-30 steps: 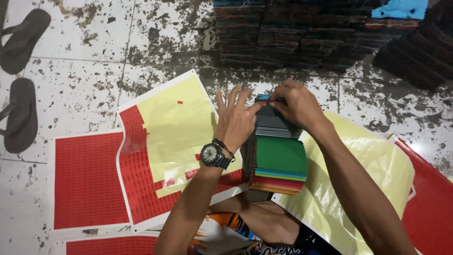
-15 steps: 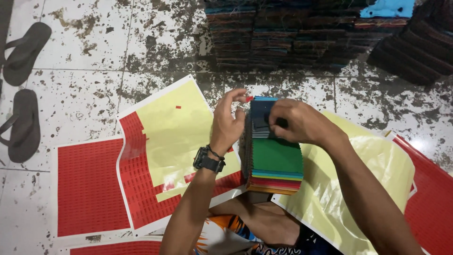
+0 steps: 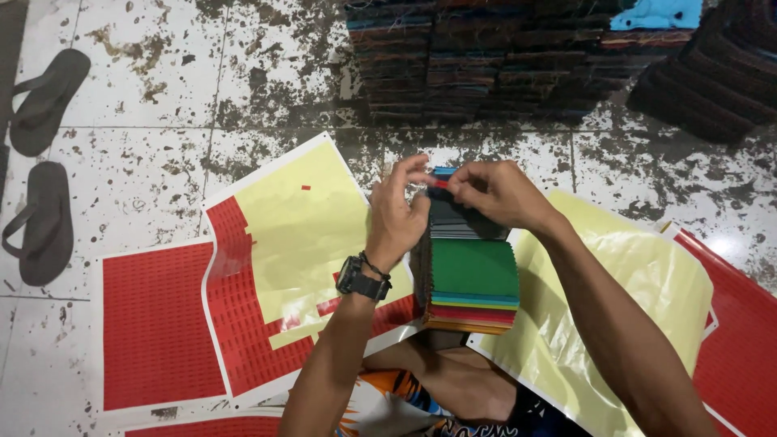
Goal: The person sits on a tiled floor and peels small red adhesive squares from a yellow backing sheet. They place these squares onto the edges of a stack of colorful, textured mats, pressing them down to secure the layers. The person handles the stack of mats and the adhesive sheets by hand.
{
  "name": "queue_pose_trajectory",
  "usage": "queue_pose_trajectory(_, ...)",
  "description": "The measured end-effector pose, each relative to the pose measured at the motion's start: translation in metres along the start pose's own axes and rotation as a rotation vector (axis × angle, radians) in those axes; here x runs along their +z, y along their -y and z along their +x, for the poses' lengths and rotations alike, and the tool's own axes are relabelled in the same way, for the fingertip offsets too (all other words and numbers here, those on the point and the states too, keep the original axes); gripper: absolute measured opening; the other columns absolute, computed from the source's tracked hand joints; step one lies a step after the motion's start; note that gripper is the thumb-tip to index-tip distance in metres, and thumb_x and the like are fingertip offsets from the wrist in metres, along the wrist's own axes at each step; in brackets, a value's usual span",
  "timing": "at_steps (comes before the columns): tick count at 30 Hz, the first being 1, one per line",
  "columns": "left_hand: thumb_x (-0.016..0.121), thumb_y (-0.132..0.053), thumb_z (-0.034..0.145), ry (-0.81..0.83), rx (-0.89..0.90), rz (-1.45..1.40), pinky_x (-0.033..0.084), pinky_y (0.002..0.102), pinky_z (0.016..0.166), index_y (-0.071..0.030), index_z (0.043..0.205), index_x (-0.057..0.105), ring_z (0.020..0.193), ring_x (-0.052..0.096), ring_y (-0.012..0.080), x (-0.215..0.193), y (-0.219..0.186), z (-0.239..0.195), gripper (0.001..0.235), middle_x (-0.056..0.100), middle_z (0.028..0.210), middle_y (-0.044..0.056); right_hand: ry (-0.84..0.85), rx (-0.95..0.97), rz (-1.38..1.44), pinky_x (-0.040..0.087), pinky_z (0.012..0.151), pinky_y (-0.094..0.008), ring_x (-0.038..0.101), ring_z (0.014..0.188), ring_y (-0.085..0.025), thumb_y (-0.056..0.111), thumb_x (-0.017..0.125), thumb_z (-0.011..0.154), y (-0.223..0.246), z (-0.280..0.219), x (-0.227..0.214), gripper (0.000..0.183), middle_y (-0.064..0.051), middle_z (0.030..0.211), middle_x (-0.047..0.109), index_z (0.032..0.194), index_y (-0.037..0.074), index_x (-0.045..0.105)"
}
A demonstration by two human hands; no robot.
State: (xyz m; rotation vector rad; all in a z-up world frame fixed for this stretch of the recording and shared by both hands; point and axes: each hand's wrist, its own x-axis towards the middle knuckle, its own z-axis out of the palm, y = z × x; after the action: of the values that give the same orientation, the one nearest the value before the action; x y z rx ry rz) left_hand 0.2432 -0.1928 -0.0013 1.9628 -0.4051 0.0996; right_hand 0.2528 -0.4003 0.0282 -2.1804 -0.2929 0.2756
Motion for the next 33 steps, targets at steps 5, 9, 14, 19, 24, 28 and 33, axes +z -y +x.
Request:
queue_pose_trajectory(5,0.055,-0.026,0.093,-0.039,-0.072,0.272,0.026,0.071,0.108,-0.023,0.125,0.059,0.122,0.059,0.0334,0.009,0.025,-0.007,0.032,0.064,0.117,0.001,0.037,0.011,-0.089,0.056,0.073,-0.043,0.075,0.074,-0.032,0.016,0.070,0.094,0.003,0.012,-0.002,0.013,-0.013,0.070,0.076,0.100,0.007,0.077)
queue_pose_trajectory(9,0.060,-0.035,0.095,0.015,-0.112,0.382,0.021,0.076,0.109,-0.030,0.108,0.066,0.119,0.060,0.0256,0.021,0.047,-0.012,0.015,0.064,0.107,-0.008,0.117,0.043,-0.218,0.057,0.077,-0.043,0.076,0.080,-0.031,0.020,0.069,0.094,-0.005,0.026,0.001,0.013,-0.009,0.074,0.078,0.098,0.012,0.079)
queue_pose_trajectory(14,0.059,-0.025,0.095,-0.022,-0.034,0.421,0.022,0.078,0.107,-0.026,0.111,0.067,0.115,0.060,0.0274,0.018,0.036,-0.011,0.018,0.063,0.102,-0.004,0.155,0.153,-0.292,0.056,0.080,-0.047,0.075,0.086,-0.037,0.022,0.067,0.093,-0.010,0.033,0.006,0.017,-0.012,0.080,0.078,0.099,0.010,0.079)
queue_pose_trajectory(19,0.056,-0.018,0.091,-0.030,0.175,0.699,0.022,0.077,0.108,-0.034,0.116,0.068,0.116,0.057,0.0232,0.016,0.038,-0.014,0.032,0.061,0.101,-0.003,0.142,0.184,-0.399,0.058,0.080,-0.047,0.075,0.089,-0.034,0.029,0.069,0.090,-0.041,0.043,0.022,0.019,-0.009,0.081,0.078,0.098,0.014,0.079)
queue_pose_trajectory(24,0.056,-0.020,0.090,-0.059,0.313,0.880,0.024,0.082,0.103,-0.035,0.114,0.067,0.117,0.057,0.0287,0.016,0.032,-0.010,0.030,0.060,0.100,0.002,0.147,0.277,-0.573,0.062,0.079,-0.049,0.076,0.092,-0.037,0.033,0.075,0.084,-0.019,0.041,0.019,0.021,-0.012,0.091,0.079,0.098,0.020,0.082)
queue_pose_trajectory(28,0.058,-0.016,0.093,-0.064,0.324,0.900,0.024,0.082,0.104,-0.031,0.109,0.072,0.116,0.061,0.0293,0.018,0.033,-0.011,0.026,0.063,0.098,0.003,0.090,0.322,-0.647,0.061,0.082,-0.052,0.074,0.099,-0.039,0.029,0.077,0.084,-0.004,0.032,0.008,0.028,-0.017,0.102,0.077,0.110,0.018,0.079)
queue_pose_trajectory(33,0.053,-0.015,0.098,-0.108,0.433,0.900,0.028,0.080,0.103,-0.029,0.111,0.068,0.121,0.057,0.0295,0.021,0.037,-0.010,0.024,0.060,0.105,0.004,0.004,0.092,-0.492,0.059,0.085,-0.055,0.068,0.108,-0.043,0.018,0.080,0.084,-0.007,0.026,0.002,0.018,-0.017,0.108,0.069,0.100,0.011,0.076)
